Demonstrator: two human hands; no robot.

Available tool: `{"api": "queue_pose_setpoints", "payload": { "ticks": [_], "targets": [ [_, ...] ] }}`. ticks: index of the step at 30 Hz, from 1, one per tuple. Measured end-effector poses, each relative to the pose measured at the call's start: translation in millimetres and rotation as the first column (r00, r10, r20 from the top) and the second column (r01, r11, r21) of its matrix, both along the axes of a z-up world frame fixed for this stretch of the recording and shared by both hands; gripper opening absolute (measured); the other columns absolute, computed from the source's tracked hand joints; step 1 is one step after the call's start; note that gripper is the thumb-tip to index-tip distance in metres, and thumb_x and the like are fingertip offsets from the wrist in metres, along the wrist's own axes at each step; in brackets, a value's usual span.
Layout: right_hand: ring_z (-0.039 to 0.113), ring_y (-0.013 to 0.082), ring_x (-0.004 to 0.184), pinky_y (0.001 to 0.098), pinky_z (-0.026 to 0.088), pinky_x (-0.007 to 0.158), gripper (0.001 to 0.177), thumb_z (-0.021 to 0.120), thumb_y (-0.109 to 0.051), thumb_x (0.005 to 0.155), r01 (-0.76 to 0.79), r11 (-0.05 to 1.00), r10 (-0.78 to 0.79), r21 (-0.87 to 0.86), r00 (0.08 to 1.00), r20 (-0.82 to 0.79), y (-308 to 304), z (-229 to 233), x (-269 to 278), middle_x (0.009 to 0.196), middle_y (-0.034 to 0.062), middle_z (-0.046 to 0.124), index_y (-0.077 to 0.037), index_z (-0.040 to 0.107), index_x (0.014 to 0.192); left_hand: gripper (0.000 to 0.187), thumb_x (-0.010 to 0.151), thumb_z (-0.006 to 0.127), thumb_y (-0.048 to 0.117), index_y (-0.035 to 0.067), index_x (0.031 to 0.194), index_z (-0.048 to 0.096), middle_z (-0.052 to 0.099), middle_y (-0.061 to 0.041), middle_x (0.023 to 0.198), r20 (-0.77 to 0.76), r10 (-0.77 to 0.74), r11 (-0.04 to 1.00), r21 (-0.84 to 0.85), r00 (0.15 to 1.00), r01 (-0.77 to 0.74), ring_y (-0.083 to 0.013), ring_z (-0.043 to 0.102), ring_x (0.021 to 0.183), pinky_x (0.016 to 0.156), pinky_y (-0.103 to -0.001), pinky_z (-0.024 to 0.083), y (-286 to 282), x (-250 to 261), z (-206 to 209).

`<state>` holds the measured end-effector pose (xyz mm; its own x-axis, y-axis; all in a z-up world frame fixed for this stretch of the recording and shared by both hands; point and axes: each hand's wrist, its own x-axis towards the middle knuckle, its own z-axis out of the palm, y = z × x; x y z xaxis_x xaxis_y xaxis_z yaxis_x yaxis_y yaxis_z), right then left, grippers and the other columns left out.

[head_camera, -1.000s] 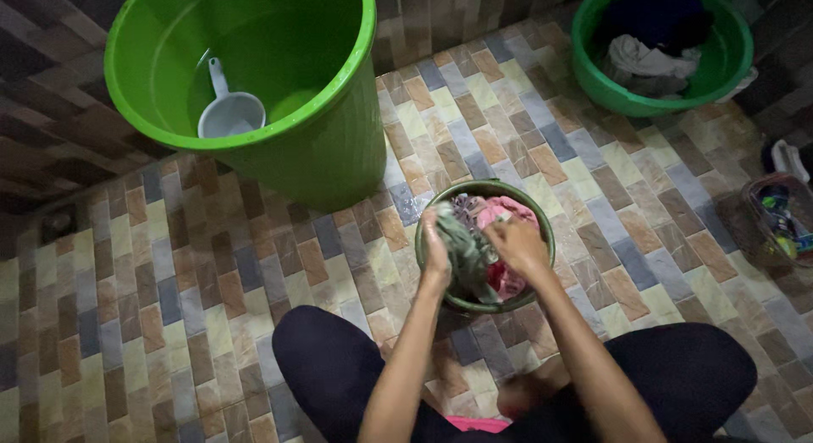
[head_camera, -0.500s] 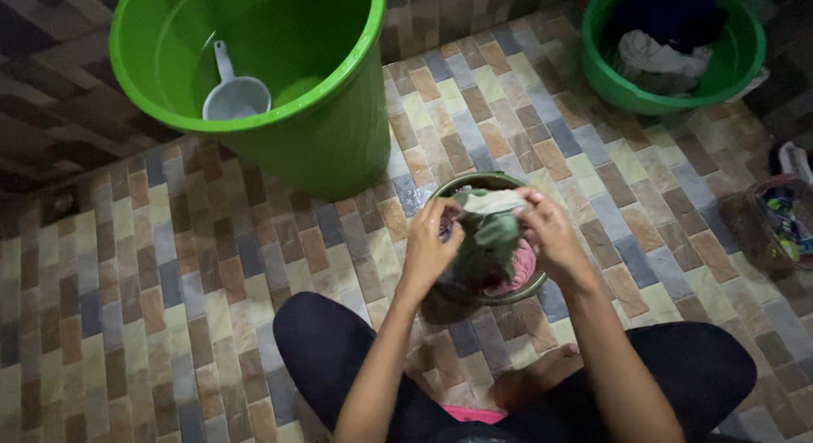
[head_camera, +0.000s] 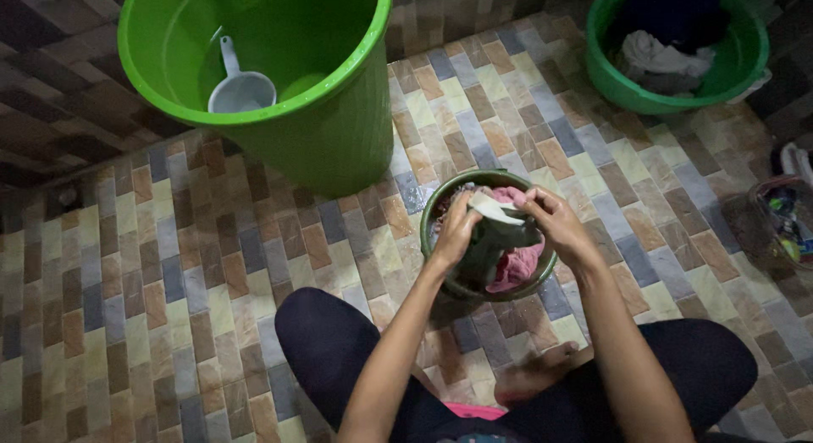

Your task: The person hand washes laundry, scrubbing, rubbing, and wringing clothes in a basin of soapy water by hand.

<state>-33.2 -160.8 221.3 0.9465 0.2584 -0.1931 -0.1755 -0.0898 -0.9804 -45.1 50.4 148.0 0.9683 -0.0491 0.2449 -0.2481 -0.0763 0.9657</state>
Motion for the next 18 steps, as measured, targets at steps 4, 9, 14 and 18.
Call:
{"api": "queue_pose_setpoints", "payload": {
  "ticks": [4, 9, 14, 18],
  "targets": [
    [0.053, 0.0064, 0.077, 0.0249, 0.043, 0.066, 0.011, 0.072, -0.016, 0.099, 0.079, 0.990, -0.073, 0.120, 0.996, -0.051, -2.1, -23.9, 3.8, 0.087, -0.0020, 0.060, -0.012, 0.061, 0.099, 0.046, 0.087, 0.077, 0.034, 0.002, 0.117, 0.066, 0.062, -0.019, 0.110, -0.341, 0.135, 0.973, 0.224, 0.930, -0.059, -0.0327, 0.062, 0.109, 0.099, -0.044, 0.048, -0.7, -2.7, 28.4],
    [0.060, 0.0070, 0.090, 0.0243, 0.049, 0.076, 0.010, 0.068, -0.010, 0.099, 0.157, 0.984, -0.174, 0.087, 0.956, 0.238, -4.0, -34.2, 18.3, 0.097, -0.0034, 0.064, -0.011, 0.062, 0.107, 0.052, 0.068, 0.075, 0.007, 0.007, 0.119, 0.063, 0.050, -0.022, 0.121, -0.063, 0.247, 0.774, 0.614, 0.967, -0.158, -0.0464, 0.053, 0.118, 0.095, -0.054, 0.047, 14.6, -5.7, 39.4],
    [0.071, 0.0177, 0.102, 0.0311, 0.058, 0.088, 0.021, 0.073, -0.003, 0.091, 0.025, 0.929, 0.114, -0.368, 0.930, 0.350, -20.5, -110.0, 39.2, 0.107, 0.0064, 0.072, -0.013, 0.077, 0.108, 0.064, 0.070, 0.055, -0.011, 0.010, 0.131, 0.053, 0.040, -0.025, 0.127, -0.005, 0.224, 0.833, 0.520, 0.975, -0.189, -0.0483, 0.057, 0.113, 0.104, -0.052, 0.050, 27.7, 1.8, -46.8],
    [0.061, 0.0454, 0.110, 0.0495, 0.053, 0.086, 0.076, 0.093, -0.022, 0.059, -0.023, 0.652, 0.469, -0.758, 0.798, 0.379, 8.3, -207.8, 32.4, 0.125, 0.0261, 0.058, -0.016, 0.059, 0.127, 0.054, 0.090, 0.057, -0.003, 0.020, 0.139, 0.054, 0.040, -0.026, 0.145, -0.128, 0.151, 0.684, 0.729, 0.980, -0.010, -0.0487, 0.056, 0.121, 0.095, -0.055, 0.056, -18.8, -3.9, -124.8]
  ]
}}
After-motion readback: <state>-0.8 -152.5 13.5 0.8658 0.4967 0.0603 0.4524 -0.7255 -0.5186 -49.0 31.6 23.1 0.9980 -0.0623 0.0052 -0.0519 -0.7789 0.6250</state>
